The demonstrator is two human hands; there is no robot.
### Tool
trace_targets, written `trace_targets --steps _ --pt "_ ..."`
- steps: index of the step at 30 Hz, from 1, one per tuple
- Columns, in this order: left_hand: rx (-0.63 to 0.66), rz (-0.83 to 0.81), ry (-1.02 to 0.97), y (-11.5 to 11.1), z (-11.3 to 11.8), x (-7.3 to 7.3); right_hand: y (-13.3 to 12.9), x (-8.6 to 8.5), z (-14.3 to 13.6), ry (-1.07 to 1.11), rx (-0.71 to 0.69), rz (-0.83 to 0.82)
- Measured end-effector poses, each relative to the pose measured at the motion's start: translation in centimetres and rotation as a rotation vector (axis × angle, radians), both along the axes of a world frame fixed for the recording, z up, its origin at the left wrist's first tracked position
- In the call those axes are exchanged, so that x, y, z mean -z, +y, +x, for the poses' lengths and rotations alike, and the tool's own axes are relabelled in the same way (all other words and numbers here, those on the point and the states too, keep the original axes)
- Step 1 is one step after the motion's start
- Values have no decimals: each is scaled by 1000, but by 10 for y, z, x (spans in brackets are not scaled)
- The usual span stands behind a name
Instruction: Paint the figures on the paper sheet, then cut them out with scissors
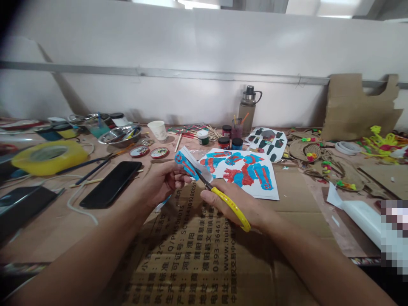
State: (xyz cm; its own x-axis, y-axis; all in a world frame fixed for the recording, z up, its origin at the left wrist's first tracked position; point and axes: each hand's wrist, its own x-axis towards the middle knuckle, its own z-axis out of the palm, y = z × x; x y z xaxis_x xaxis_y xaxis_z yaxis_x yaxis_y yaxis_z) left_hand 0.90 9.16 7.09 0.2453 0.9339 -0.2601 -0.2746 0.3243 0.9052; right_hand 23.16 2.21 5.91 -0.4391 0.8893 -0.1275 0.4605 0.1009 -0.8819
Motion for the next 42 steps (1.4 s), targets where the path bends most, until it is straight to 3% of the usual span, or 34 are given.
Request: trace_targets --steps 5,16,25,34,42 --pt "-72 -78 -8 0 1 -2 -1 -2 2 -11 -5 17" --pt "-49 -29 -3 -3 4 -4 0 -2 2 -41 5 53" --pt "-51 -9 6 0 0 3 -1 -1 4 -45 5 63" --pt "-81 -38 -10 -3 4 -3 1 -5 3 -107 -32 192" --pt "-57 -33 -21 0 1 1 1 -1 2 -82 -28 161"
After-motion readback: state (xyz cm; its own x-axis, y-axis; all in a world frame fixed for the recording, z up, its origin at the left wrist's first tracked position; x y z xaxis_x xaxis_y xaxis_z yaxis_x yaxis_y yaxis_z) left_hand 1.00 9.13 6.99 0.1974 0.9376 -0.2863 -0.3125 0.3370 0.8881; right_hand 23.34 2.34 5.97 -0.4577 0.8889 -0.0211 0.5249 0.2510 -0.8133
